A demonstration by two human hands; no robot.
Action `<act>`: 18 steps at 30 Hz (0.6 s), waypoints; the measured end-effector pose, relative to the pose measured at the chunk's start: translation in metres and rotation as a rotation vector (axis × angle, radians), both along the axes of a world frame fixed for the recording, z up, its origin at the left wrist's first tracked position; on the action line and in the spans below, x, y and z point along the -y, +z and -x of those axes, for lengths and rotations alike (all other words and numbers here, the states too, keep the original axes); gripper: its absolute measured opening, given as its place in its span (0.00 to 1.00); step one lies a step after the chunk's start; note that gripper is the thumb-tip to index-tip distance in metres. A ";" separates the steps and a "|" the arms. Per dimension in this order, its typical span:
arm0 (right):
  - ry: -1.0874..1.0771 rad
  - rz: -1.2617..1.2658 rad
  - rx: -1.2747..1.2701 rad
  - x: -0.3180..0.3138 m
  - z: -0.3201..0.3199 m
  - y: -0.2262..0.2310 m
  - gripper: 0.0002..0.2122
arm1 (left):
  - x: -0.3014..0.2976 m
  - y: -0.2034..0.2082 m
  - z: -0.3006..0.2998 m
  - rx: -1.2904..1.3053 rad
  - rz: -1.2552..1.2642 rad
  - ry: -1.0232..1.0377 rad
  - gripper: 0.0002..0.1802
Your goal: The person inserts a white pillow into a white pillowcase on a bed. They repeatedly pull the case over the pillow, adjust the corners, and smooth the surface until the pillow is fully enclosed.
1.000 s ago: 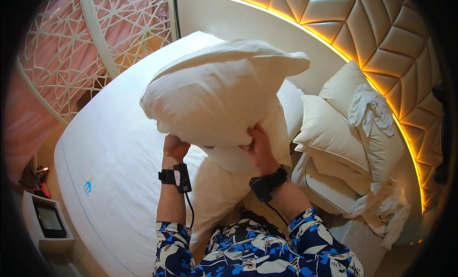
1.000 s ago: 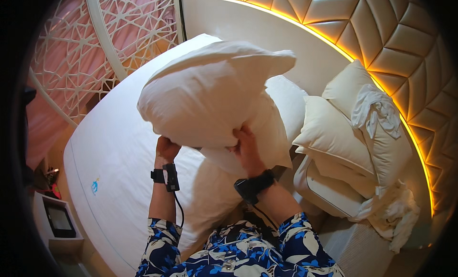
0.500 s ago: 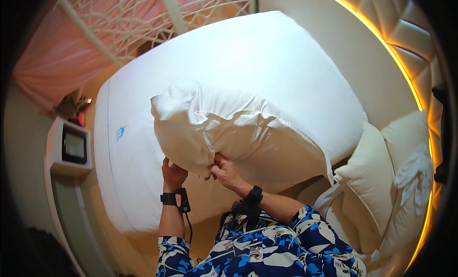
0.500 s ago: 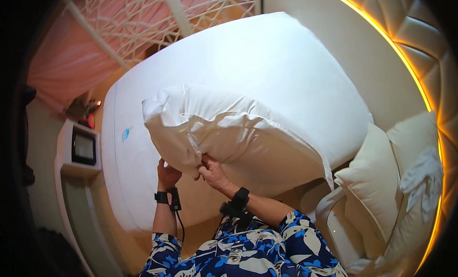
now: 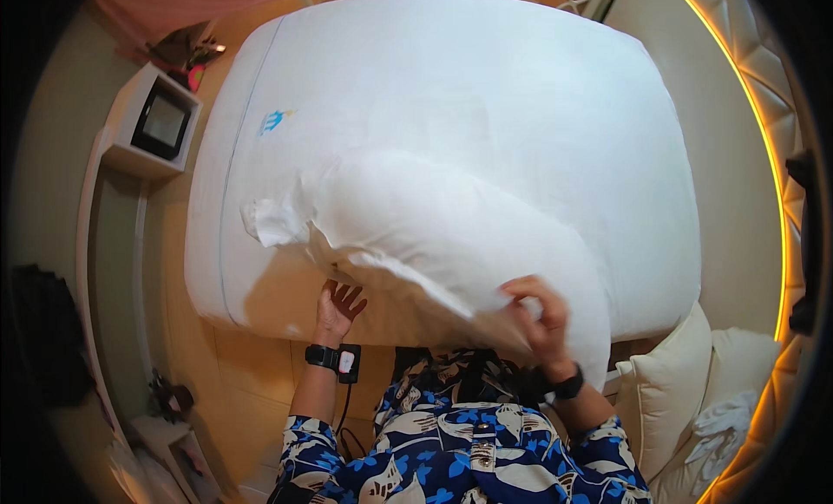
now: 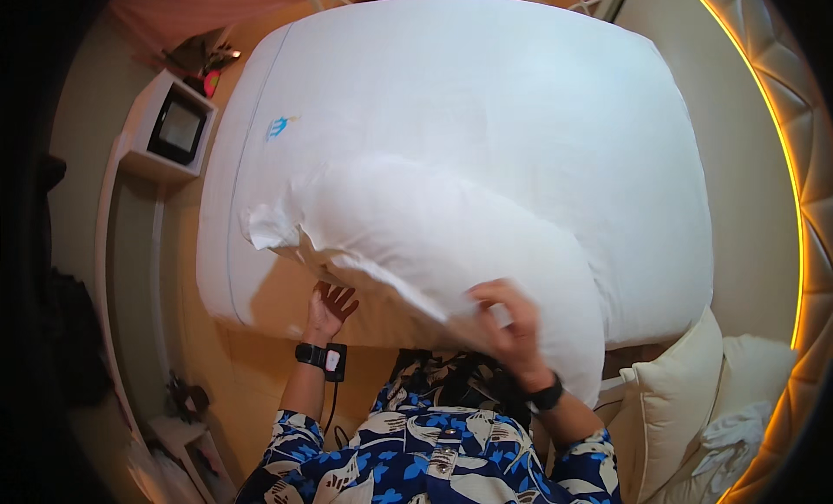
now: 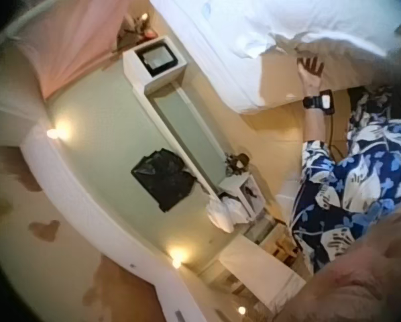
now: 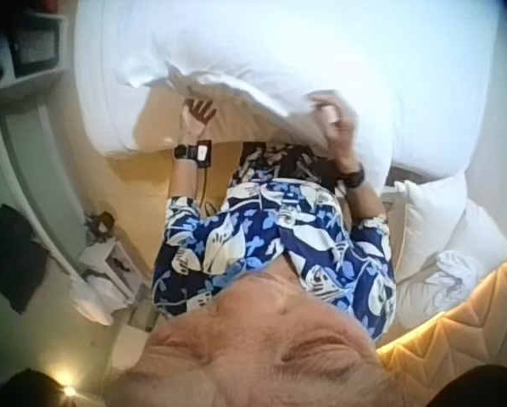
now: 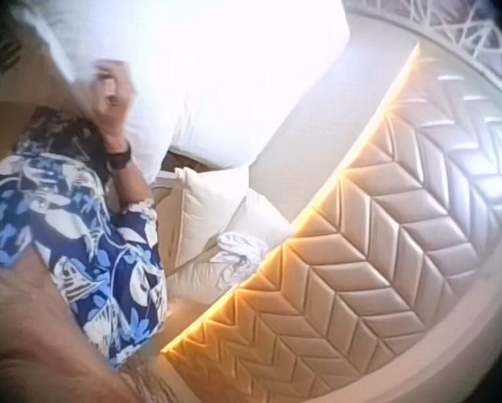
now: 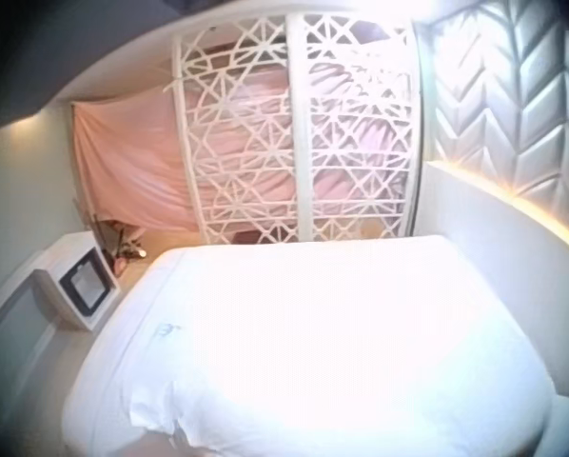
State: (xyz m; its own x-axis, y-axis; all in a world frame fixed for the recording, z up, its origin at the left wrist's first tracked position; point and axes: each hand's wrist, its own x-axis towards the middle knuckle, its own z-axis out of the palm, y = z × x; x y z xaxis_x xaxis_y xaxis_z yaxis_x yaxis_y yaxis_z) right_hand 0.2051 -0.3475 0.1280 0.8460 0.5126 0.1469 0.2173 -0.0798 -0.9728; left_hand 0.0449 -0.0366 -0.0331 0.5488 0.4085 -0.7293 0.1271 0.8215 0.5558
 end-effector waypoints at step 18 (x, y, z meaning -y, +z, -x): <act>-0.768 0.884 0.046 0.160 -0.001 -0.172 0.20 | -0.023 0.096 0.036 0.026 -1.140 -0.458 0.08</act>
State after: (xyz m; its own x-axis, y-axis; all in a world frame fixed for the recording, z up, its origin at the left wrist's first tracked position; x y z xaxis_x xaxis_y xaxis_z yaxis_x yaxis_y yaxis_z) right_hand 0.2065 -0.5079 -0.0443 0.9809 -0.1917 0.0340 -0.1486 -0.8501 -0.5053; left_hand 0.0084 -0.0134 0.0633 0.8182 0.5708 -0.0685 0.2546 -0.2530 0.9334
